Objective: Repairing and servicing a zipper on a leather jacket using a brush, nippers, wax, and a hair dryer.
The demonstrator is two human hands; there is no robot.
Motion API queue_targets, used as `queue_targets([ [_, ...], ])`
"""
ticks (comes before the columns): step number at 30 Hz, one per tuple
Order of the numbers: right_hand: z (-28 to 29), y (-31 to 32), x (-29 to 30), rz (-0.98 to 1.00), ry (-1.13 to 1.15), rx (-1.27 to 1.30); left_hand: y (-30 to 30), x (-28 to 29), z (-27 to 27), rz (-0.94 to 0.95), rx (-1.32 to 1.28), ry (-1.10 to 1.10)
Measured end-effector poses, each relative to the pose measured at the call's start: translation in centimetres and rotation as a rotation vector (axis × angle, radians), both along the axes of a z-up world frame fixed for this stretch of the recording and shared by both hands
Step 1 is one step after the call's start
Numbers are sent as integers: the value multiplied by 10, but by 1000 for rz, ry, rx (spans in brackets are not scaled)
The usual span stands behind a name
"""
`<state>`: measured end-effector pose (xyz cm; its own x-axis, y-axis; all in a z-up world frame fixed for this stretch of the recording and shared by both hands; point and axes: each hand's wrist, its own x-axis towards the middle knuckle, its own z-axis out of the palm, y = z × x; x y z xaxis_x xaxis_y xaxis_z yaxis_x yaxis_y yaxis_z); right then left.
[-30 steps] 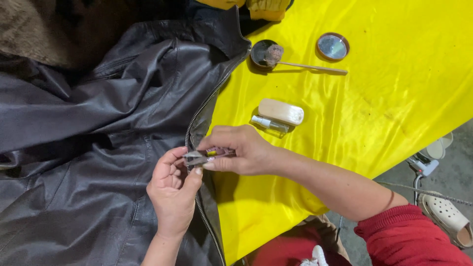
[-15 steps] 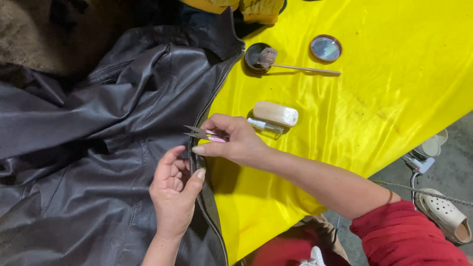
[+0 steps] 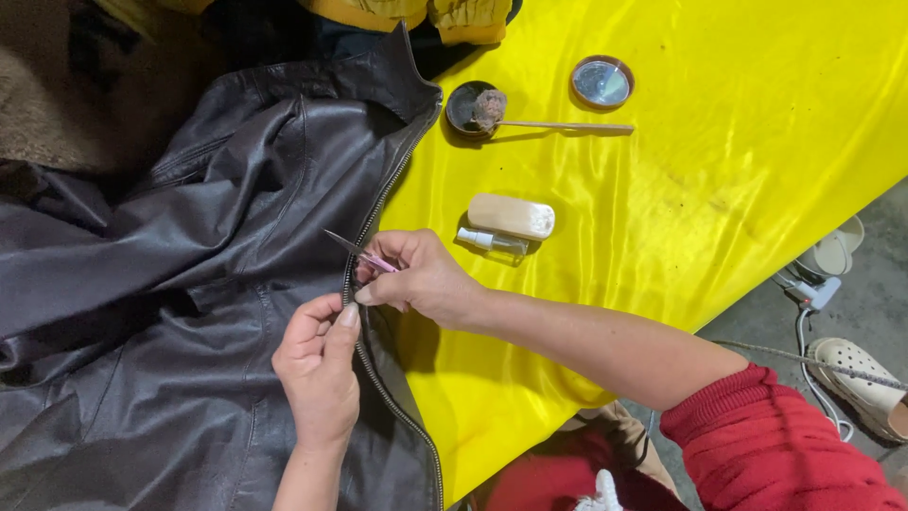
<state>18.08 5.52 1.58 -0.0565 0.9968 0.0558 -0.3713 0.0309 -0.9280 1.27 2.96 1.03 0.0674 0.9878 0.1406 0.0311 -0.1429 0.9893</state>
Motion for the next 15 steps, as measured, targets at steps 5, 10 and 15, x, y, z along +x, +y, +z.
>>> queue_targets([
  [5, -1, 2, 0, 96, 205, -132, 5, -4, -12, -28, -166, -339],
  [10, -4, 0, -3, 109, 223, -145, 1, 2, -5, 1, -114, -207],
  [15, -1, -7, -5, 143, 201, -122, -5, 2, -4, 23, 38, -3],
])
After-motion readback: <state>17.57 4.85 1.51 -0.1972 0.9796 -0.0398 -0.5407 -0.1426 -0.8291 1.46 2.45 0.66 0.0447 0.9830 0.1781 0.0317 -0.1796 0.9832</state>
